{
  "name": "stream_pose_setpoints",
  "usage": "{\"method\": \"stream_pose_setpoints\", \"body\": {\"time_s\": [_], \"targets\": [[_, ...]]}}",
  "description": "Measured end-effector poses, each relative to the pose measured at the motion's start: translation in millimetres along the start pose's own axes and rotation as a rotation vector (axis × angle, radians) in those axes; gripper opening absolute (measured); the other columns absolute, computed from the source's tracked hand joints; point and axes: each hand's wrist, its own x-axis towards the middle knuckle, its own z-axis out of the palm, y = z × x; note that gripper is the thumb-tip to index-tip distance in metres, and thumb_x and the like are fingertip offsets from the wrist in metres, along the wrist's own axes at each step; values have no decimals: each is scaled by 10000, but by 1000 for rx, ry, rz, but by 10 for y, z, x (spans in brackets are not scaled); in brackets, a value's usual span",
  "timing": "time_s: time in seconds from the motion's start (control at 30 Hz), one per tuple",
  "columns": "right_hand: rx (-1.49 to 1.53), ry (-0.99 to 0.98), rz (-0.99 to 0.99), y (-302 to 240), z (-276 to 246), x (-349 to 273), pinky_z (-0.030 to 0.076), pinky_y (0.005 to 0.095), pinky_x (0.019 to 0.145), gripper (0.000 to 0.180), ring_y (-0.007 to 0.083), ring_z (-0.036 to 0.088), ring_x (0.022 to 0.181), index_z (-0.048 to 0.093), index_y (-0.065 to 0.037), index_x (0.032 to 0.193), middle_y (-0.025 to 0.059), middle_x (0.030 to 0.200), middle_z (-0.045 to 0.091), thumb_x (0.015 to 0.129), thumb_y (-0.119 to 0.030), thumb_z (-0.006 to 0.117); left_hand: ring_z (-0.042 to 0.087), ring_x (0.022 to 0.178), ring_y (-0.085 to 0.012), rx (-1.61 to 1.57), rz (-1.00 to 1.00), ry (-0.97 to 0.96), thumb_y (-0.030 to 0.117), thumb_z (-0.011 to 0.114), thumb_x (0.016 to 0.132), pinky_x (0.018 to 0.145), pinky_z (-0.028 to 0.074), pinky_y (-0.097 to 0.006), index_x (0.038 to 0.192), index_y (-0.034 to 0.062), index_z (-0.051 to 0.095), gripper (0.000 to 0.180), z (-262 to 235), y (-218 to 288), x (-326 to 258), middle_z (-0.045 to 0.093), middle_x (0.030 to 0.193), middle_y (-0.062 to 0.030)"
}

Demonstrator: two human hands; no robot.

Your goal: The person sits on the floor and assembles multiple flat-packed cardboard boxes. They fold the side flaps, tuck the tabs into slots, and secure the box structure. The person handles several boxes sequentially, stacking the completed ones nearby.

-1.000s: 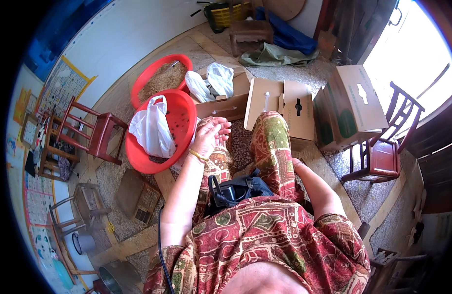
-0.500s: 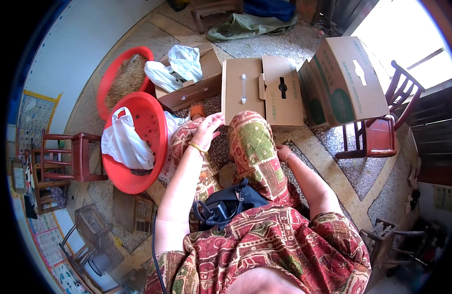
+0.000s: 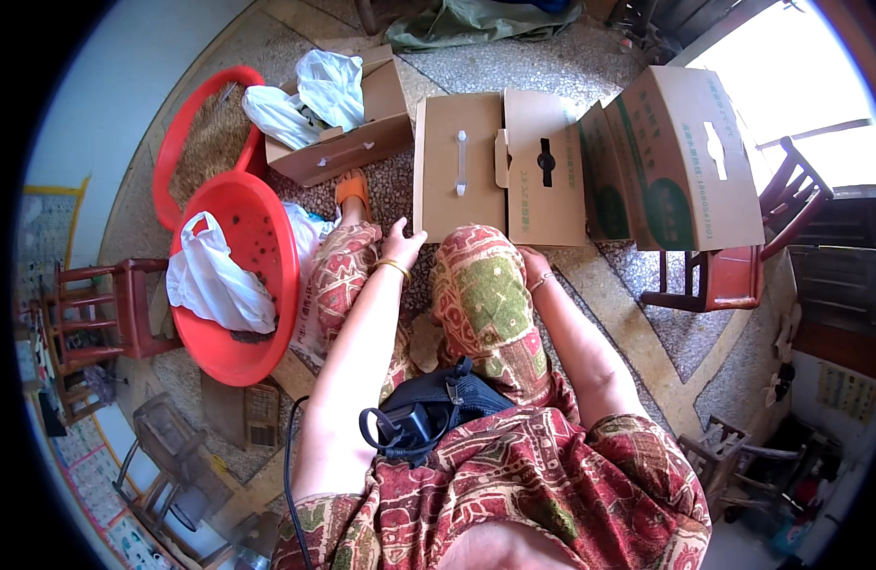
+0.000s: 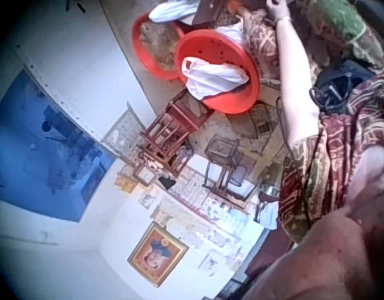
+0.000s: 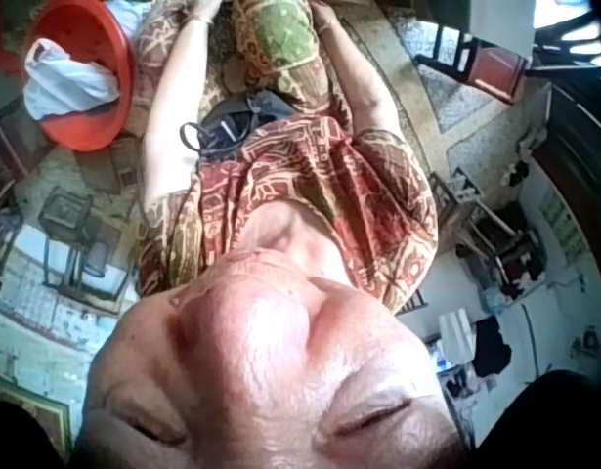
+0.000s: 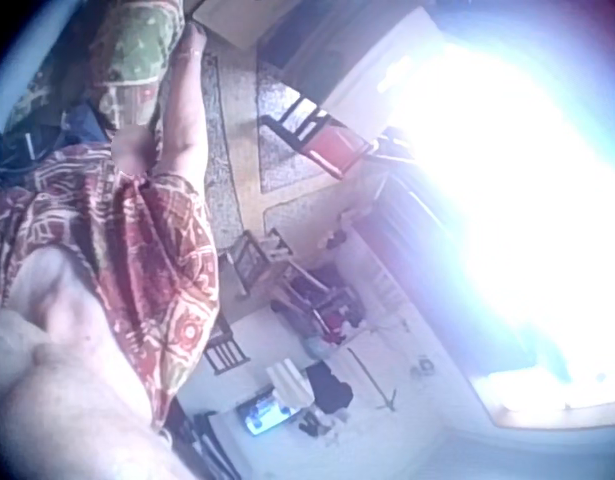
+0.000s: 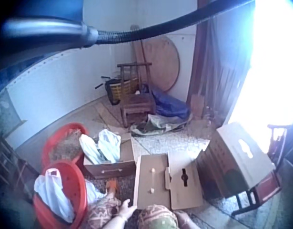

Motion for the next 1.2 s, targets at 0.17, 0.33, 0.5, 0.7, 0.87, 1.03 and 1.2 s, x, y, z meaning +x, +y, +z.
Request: {"method": "stream_pose_setpoints", "body": {"time_s": [0.17,0.33,0.5,0.7,0.87,1.03,1.2], "targets": [[224,-117,20,-92,153,-62,509,354,727,199,245,602,789,534,24,997,152,901,608,813,-47,510,463,1140,-278,-64,9,-127,299,696,682,948,374,-334,1312,-22,325,799,168,-449,348,455,1246,-228],[282,-119,-236,-378,170,-559,505,334,645,325,215,599,760,472,-62,1147,135,969,605,823,-82,495,438,1181,-288,-30,-44,-164,302,680,675,981,343,-323,1332,-27,278,838,125,-535,447,435,1274,-229],[229,158,-443,-713,-297,-652,496,283,490,658,156,581,598,172,-176,1388,114,923,623,833,-135,524,477,1135,-259,-72,-20,-231,236,676,695,959,363,-311,1310,-57,292,781,54,-49,228,479,1234,-198],[29,275,-372,-625,-508,-474,488,262,452,757,156,584,564,30,-176,1408,121,916,627,824,-90,505,495,1114,-252,-20,-72,-152,229,677,692,949,372,-314,1304,-60,297,776,-31,290,-31,503,1208,-192],[-6,309,-318,-490,-339,-340,490,265,451,699,156,590,550,89,-133,1402,124,902,632,831,-65,485,512,1091,-251,29,-120,-45,210,668,695,932,381,-318,1276,-64,332,725,-14,46,78,523,1185,-180],[-175,171,-243,-285,-474,-344,491,257,473,505,152,593,561,293,-64,1317,109,884,634,845,-63,472,503,1100,-234,-167,-161,-163,225,682,696,922,380,-305,1252,-44,373,690,110,284,-45,523,1188,-161],[-298,38,-177,-71,-262,-295,482,258,514,390,141,598,618,418,-38,1228,98,889,635,842,-58,472,386,1221,-273,-338,-223,-234,319,678,717,1014,257,-402,1379,-11,139,915,39,-67,210,382,1322,-202]]}}
